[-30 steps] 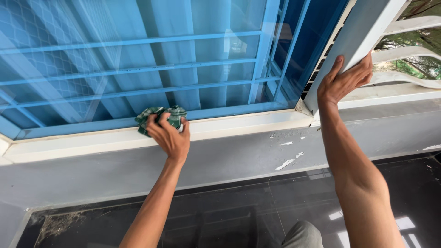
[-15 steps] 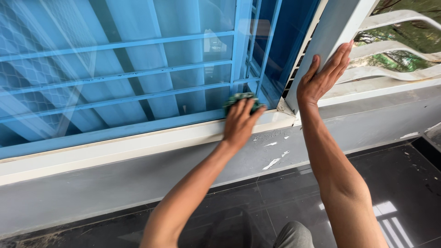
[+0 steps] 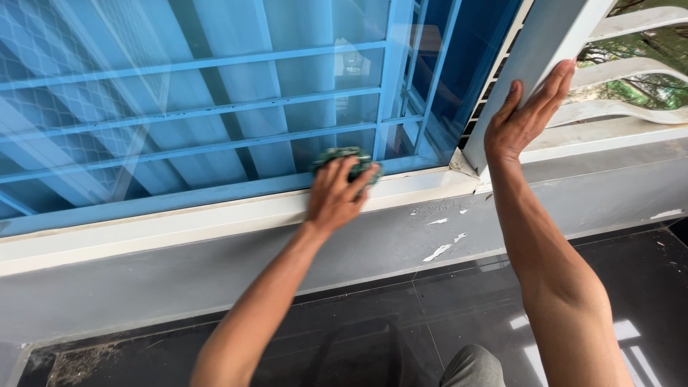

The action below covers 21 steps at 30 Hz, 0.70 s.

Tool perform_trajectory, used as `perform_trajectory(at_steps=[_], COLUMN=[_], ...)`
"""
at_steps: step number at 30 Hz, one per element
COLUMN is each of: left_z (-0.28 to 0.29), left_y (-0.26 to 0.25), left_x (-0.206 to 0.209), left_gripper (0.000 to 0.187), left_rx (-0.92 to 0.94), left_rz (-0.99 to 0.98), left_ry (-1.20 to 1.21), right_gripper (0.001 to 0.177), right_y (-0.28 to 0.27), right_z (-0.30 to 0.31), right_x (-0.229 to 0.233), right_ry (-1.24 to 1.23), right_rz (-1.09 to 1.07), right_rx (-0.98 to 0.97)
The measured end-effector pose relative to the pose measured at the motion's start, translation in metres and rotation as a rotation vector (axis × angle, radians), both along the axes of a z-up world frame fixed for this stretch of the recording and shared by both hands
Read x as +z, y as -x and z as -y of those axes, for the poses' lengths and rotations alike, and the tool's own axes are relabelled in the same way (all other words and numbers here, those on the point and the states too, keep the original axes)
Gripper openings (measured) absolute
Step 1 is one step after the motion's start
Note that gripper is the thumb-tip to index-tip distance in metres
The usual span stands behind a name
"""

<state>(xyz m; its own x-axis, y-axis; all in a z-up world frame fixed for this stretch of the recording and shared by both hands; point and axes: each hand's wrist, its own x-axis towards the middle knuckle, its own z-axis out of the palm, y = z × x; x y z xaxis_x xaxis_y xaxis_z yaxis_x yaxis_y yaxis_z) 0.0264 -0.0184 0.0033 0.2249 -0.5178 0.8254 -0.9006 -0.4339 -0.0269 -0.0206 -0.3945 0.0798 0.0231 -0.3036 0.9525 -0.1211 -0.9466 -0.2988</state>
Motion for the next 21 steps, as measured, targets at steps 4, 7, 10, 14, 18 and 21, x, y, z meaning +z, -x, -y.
perform_trajectory(at_steps=[4,7,10,14,18,21], left_z=[-0.114,-0.162,-0.157,-0.084,0.025,0.114], left_y=[-0.001,0.004,0.004,0.008,0.012,0.019], left_x=[0.003,0.002,0.000,0.007,0.018,0.021], left_gripper=[0.048,0.042,0.040,0.044,0.062,0.054], left_rx=[0.244,0.401,0.411,0.275,0.065,-0.075], left_rz=[-0.060,-0.115,-0.152,-0.064,-0.030,-0.009], left_ry=[0.131,0.360,0.437,0.326,0.211,0.133], right_gripper=[0.056,0.057,0.057,0.056,0.056,0.057], right_y=[-0.004,-0.005,-0.006,-0.003,0.002,0.003], right_z=[0.005,0.004,0.004,-0.001,-0.007,-0.009], right_x=[-0.003,-0.005,-0.005,-0.003,-0.001,0.004], right_ry=[-0.012,-0.005,-0.036,-0.019,-0.034,-0.009], right_rz=[0.002,0.016,0.016,0.048,0.044,0.043], right_rx=[-0.012,-0.037,-0.009,0.015,0.046,0.044])
